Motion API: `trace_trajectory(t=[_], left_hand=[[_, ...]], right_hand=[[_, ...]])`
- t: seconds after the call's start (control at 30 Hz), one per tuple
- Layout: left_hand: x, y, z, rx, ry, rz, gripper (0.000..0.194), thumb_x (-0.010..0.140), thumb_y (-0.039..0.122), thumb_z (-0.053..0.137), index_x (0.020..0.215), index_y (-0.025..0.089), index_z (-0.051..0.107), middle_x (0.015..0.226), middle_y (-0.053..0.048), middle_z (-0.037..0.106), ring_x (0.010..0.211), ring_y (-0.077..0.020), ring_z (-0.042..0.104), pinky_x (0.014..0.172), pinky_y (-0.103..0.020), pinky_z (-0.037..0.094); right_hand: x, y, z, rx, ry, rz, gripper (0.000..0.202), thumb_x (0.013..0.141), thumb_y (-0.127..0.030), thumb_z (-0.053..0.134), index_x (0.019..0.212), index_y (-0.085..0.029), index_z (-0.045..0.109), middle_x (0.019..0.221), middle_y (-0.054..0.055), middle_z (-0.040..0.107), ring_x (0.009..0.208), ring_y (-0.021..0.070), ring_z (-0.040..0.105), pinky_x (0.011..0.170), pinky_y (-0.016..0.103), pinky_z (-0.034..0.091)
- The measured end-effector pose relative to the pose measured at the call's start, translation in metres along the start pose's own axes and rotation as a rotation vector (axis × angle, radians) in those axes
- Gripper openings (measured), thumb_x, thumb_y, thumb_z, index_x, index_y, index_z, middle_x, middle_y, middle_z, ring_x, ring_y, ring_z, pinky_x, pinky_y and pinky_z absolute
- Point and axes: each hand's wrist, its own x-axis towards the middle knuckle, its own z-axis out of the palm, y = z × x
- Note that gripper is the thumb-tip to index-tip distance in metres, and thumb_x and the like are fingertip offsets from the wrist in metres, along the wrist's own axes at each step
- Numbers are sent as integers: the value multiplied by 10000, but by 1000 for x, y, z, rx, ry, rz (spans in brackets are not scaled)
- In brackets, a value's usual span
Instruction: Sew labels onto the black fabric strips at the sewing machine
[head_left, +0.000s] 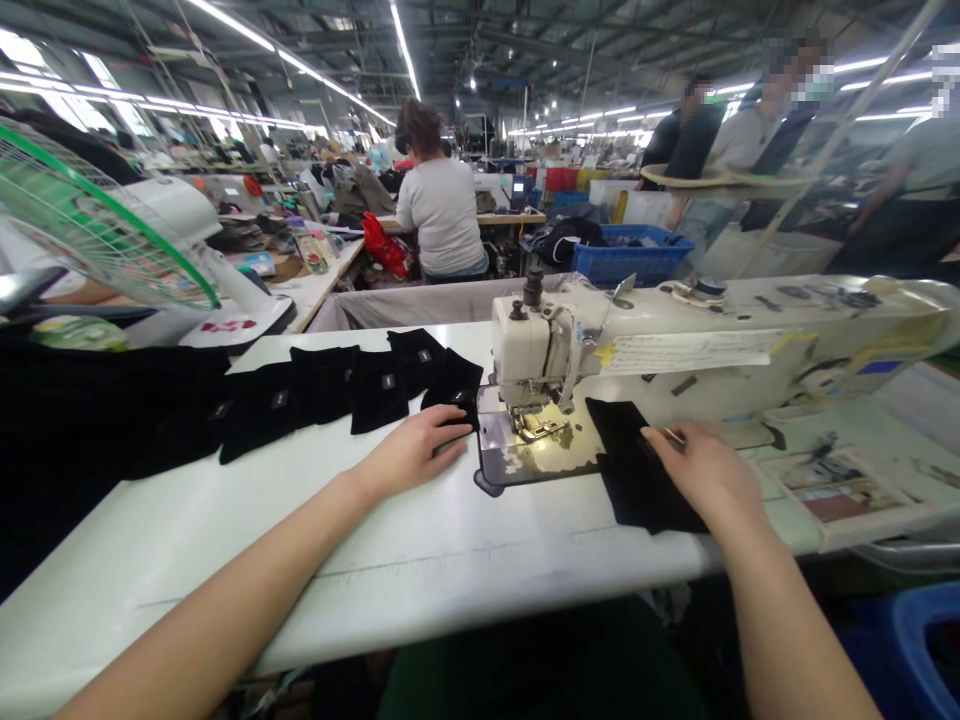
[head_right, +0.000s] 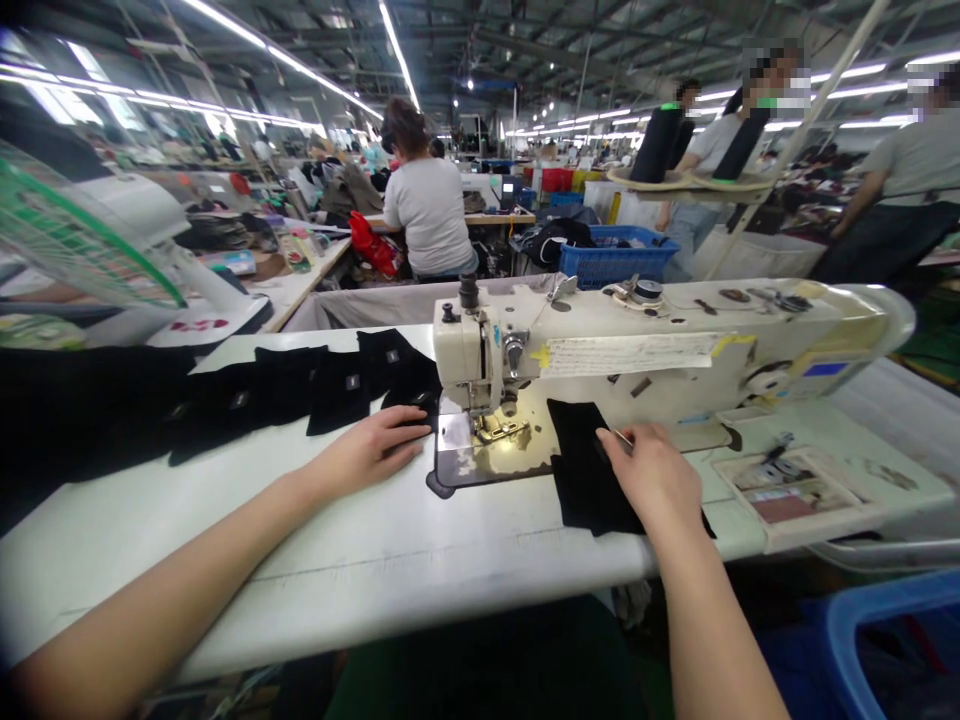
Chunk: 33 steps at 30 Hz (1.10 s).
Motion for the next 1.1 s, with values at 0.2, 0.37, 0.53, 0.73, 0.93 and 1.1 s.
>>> trace_trajectory(t=[0.2,0.37,0.53,0.73,0.93,1.1], left_hand=[[-19,-10,-15,15,21,-133,387,988,453,482,1024,198,771,1198,-109,697,1101,-267,667,987,-433,552],[-10,0,-23,163,-32,-231,403,1005,425,428,910,194,745,1057,-93,728,965,-261,686,888,-415,563],[13,3,-16,477,85,-684,368,939,373,558,1151,83,636,1089,-204,662,1012,-380,633,790,-474,551],[24,2,-12,272,7,-730,44,851,204,600,851,165,621,967,-122,652,944,-320,642,746,-399,523],[46,-22,-36,-155,385,-846,161,858,316,605,784,190,538,754,-5,619,749,-189,628,693,-291,502],[67,-35,-52,-25,504,-981,307,779,318,717,992,134,596,1058,-150,670,1053,-311,634,876,-403,518]], right_hand=[[16,-2,5,56,-79,20,260,872,-438,604,719,-234,650,640,7,633,564,188,577,527,277,337],[-10,-5,-21,134,174,-265,287,933,-482,560,835,-228,650,718,9,643,604,160,576,586,268,380],[-43,-12,-46,150,400,-539,218,985,-394,571,863,-223,627,691,-3,640,549,131,570,587,263,412],[-73,-33,-62,317,275,-618,160,985,-392,563,927,-257,626,760,13,698,562,150,622,563,280,473],[-98,-56,-61,563,94,-565,129,969,-374,601,893,-270,604,676,-30,678,498,133,614,488,248,472],[-111,-80,-51,720,-45,-369,215,977,-422,578,847,-250,582,619,-35,622,483,128,557,495,243,452]])
